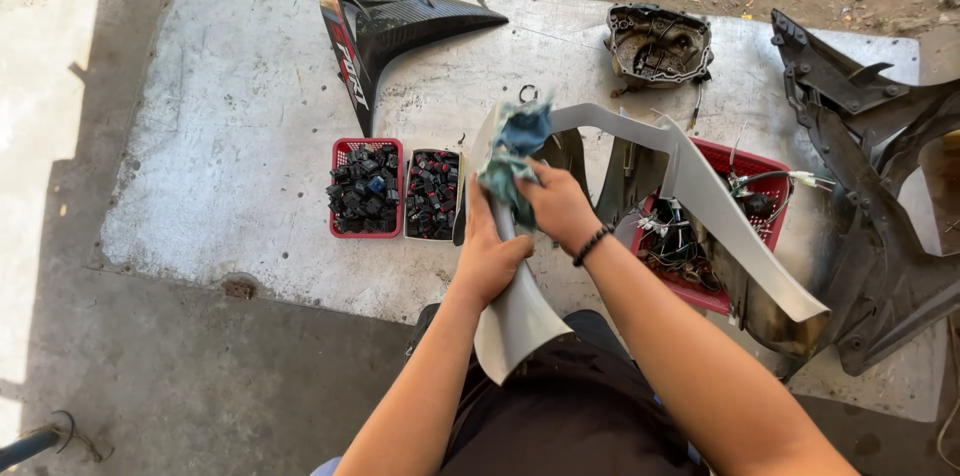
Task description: The person wipes a gray motorcycle fairing with a blue cloth, cleaning both the exterior and interior surfaces. They rotate the fairing to reach different areas and also wipe a black motorcycle part with a carbon fiber pattern.
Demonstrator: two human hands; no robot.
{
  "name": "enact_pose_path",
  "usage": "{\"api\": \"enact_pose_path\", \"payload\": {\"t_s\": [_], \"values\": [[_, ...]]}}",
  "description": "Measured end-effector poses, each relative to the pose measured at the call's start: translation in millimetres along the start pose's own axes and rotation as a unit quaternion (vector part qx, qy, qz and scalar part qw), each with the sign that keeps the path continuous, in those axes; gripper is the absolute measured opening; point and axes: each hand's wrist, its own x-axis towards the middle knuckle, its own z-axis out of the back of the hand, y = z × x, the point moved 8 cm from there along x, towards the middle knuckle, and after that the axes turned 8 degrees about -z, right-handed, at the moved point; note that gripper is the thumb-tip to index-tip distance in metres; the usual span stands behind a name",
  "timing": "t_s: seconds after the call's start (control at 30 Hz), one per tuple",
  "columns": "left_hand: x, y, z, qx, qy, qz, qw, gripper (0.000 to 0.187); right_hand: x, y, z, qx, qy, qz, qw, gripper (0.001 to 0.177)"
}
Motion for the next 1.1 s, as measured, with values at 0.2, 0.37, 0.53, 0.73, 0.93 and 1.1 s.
{"api": "enact_pose_path", "payload": {"t_s": [0.2,0.37,0.53,0.73,0.93,1.1], "values": [[2,-12,12,-0.039,-0.029,0.006,0.999,0.113,-59,30,-5,0.013,0.107,0.026,0.994,0.04],[2,18,-13,0.044,0.01,0.023,0.999,0.109,-17,24,-20,0.083,0.103,0.104,0.986,0.043],[5,16,-8,0.033,0.016,0.018,0.999,0.123,-22,-1,-9,0.175,0.113,0.062,0.976,0.038],[-8,-12,-3,0.008,0.003,-0.018,1.0,0.118,-50,-34,-3,0.19,0.15,-0.023,0.97,0.037],[-1,24,-15,0.046,0.034,-0.011,0.998,0.117,-26,14,-21,0.16,0.121,0.105,0.974,0.041],[-15,-23,8,-0.001,0.011,-0.027,1.0,0.123,-25,-39,-17,0.135,0.147,0.046,0.979,0.034]]}}
